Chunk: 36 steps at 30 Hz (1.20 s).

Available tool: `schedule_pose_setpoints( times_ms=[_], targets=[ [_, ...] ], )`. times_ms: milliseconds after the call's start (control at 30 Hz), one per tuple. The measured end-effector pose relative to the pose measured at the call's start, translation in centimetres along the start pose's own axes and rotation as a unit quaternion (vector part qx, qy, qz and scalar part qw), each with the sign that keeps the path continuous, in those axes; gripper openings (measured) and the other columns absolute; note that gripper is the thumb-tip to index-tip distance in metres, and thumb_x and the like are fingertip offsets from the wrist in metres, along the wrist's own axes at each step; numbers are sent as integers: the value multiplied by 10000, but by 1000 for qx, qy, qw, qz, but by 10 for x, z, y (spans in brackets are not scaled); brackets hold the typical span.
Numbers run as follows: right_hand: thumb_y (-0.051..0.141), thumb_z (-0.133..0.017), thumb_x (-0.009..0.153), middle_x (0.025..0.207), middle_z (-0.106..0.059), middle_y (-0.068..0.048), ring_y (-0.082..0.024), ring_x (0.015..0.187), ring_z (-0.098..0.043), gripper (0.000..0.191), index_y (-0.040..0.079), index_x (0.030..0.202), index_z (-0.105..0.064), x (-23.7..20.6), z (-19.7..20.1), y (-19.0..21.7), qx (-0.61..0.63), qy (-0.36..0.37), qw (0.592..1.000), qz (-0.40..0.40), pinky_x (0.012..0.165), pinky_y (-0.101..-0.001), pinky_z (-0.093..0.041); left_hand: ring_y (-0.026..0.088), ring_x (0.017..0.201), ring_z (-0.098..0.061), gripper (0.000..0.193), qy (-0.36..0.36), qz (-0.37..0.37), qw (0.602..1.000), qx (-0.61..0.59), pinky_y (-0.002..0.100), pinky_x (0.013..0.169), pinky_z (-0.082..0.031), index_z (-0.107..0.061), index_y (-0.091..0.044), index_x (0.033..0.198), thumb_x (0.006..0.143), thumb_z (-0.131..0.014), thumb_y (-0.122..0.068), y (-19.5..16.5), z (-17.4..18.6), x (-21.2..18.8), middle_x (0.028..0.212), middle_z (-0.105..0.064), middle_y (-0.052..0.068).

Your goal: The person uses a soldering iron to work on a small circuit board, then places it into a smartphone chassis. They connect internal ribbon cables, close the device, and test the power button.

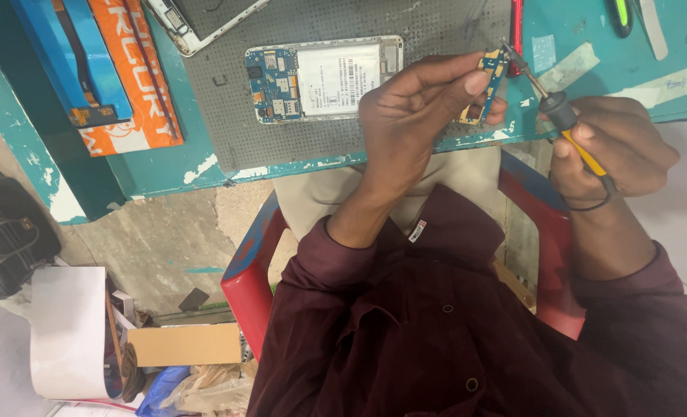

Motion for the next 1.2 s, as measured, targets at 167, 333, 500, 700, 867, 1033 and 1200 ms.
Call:
schedule_pose_setpoints(
  times_ms=[167, 333, 500, 700, 867, 1033, 1200],
  targets=[
    [155, -804, 970, 942, -709, -175, -395, 810, -750, 199, 26, 1064, -686, 0, 0, 1, 3, 0, 1000, -6, 662, -422, -586, 214, 913, -767, 145, -5, 14, 1000, -16, 357, 836, -667, -702, 45, 1219, 1094, -696, -29, 1, 0, -1, 1070, -761, 192],
    [143, -802, 974, 927, -704, -171, -394, 814, -750, 173, 31, 1046, -691, 3, -1, 5, 7, -2, 1000, -11, 670, -428, -606, 218, 925, -771, 149, -6, 15, 1000, -7, 357, 834, -668, -697, 45, 1216, 1089, -695, -31, -2, -1, -1, 1088, -759, 190],
    [152, -805, 988, 941, -707, -177, -393, 814, -763, 198, 17, 1065, -681, 7, -3, 7, 15, -2, 1000, 3, 687, -431, -601, 218, 921, -773, 151, -8, 12, 1000, -4, 363, 831, -675, -697, 42, 1214, 1085, -696, -36, -4, -2, -2, 1097, -760, 189],
    [149, -794, 985, 955, -710, -181, -399, 823, -751, 189, 6, 1046, -686, 11, -3, 12, 13, 2, 1000, -11, 667, -422, -600, 215, 913, -769, 157, -15, 17, 1000, 9, 361, 824, -672, -698, 47, 1216, 1086, -697, -40, -6, -1, -3, 1077, -759, 187],
    [147, -792, 971, 942, -708, -177, -388, 807, -742, 188, -3, 994, -680, 15, -7, 14, 32, -3, 999, -19, 673, -418, -616, 222, 927, -768, 172, -24, 20, 999, 28, 356, 836, -665, -693, 53, 1214, 1070, -698, -40, -7, -1, -2, 1077, -758, 182],
    [138, -788, 969, 949, -707, -176, -384, 821, -746, 181, -1, 999, -676, 20, -8, 17, 36, 4, 999, -25, 688, -430, -620, 230, 927, -769, 168, -17, 15, 999, 32, 356, 836, -665, -694, 59, 1215, 1073, -694, -32, -6, 1, -3, 1075, -755, 185],
    [115, -785, 968, 951, -709, -189, -384, 825, -749, 177, -8, 1026, -672, 23, -11, 20, 38, -2, 999, -27, 684, -425, -622, 248, 920, -769, 171, -25, 13, 999, 25, 373, 850, -666, -688, 76, 1204, 1057, -693, -12, -6, 3, -2, 1079, -750, 195]
  ],
)
Point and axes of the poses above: each hand's wrist, its own x-axis towards the middle knuckle, its own z-axis out of the back of the hand, y = z × x, the point moved 2 cm from there along x, towards the middle knuckle
